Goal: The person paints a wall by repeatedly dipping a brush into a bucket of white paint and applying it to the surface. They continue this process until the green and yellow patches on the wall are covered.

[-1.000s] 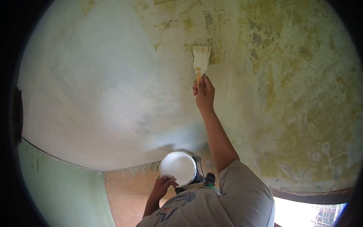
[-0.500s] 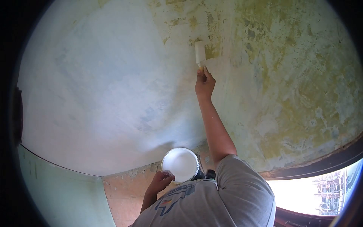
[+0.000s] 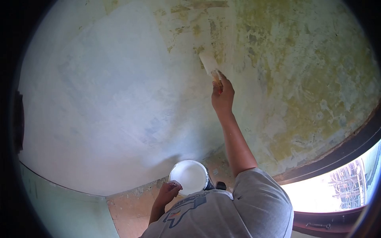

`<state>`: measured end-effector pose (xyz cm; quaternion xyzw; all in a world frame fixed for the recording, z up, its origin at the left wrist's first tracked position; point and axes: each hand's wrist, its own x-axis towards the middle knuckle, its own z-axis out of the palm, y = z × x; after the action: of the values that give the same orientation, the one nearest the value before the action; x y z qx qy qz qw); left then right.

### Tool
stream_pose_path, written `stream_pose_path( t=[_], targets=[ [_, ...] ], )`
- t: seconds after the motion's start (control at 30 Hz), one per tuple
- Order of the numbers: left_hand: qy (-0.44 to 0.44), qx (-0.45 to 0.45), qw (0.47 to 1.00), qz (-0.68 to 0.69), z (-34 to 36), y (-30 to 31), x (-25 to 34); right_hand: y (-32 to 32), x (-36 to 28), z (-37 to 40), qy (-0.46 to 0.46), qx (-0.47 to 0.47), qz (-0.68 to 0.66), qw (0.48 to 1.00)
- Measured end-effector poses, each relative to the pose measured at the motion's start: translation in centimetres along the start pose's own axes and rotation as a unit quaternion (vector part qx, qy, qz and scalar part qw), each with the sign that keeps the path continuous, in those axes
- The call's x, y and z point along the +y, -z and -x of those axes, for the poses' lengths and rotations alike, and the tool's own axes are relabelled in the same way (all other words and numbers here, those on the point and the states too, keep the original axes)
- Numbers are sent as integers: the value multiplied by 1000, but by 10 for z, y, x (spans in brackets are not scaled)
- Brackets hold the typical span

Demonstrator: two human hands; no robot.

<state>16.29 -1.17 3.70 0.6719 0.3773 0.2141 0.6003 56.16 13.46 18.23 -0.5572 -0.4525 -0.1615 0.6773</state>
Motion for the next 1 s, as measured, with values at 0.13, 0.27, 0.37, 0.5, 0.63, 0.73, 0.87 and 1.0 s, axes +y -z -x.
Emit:
stream_pose_path(
  t=[0.13,0.27,0.37,0.5,0.63,0.73,0.87,1.0],
  targets=[
    [3,-7,1000,19,-6,-3,3,-6,-4,-13,-3,-49,69,996],
    [18,-8,1000,-17,-12,-2,8,2,-6,-18,-1,-99,122,988],
    [31,2,999,-16,-13,-1,5,23,-32,-26,0,-120,160,980],
    [12,11,1000,-14,-13,3,-10,14,-43,-37,-6,-108,108,988],
    [15,25,1000,-13,-18,3,-8,15,-41,-33,5,-149,167,975],
    [7,27,999,18,-18,2,3,33,-72,-40,-25,-138,154,978],
    [14,28,1000,-2,-22,6,6,14,-63,-43,21,-111,124,986],
    [8,25,1000,-12,-21,3,10,34,-76,-35,-35,-202,184,961]
  ],
)
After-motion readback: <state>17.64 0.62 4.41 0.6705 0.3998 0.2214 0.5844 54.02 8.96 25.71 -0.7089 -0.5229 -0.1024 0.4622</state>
